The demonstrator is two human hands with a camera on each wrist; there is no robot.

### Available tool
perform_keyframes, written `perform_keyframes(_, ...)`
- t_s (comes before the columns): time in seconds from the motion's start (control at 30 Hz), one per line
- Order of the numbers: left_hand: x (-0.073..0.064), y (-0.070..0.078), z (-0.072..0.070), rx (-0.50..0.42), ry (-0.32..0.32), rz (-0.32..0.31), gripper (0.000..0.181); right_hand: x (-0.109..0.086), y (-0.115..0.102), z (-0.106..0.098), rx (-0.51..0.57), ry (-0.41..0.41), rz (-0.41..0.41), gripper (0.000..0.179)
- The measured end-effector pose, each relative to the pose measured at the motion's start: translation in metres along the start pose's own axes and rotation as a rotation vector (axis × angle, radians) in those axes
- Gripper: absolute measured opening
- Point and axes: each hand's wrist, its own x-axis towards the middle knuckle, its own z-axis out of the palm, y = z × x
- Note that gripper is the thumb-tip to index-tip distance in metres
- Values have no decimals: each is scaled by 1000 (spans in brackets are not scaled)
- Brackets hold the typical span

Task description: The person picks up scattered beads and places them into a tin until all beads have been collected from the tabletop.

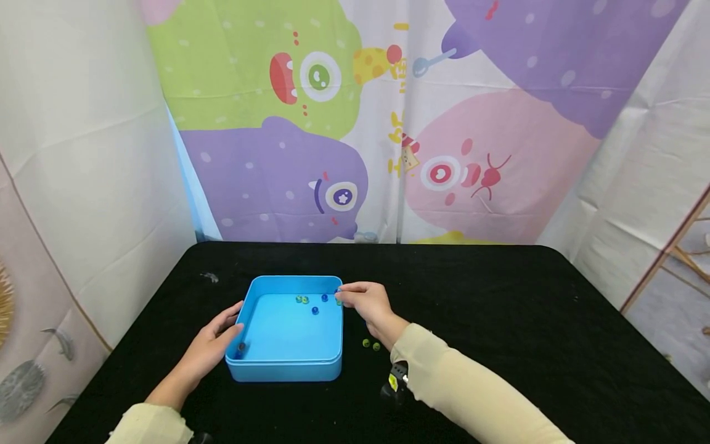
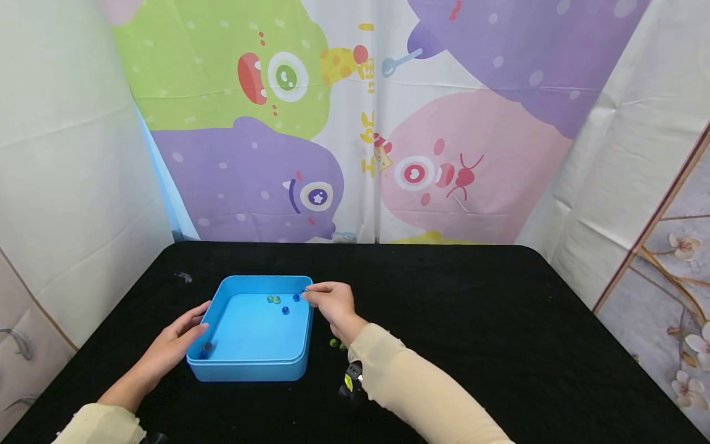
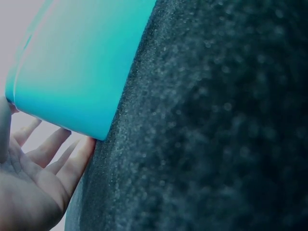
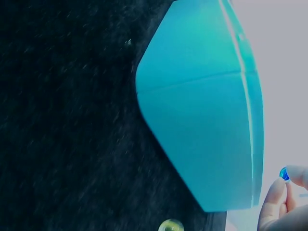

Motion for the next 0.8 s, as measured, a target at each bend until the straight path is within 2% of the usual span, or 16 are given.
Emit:
perform_keyframes(0.47, 0, 1, 1, -8, 8, -9, 59, -3, -6, 30, -25, -11, 16, 18)
perform_keyframes(0.8, 0, 0, 1, -4, 8, -8, 58, -6, -12, 48, -21, -14, -1, 19)
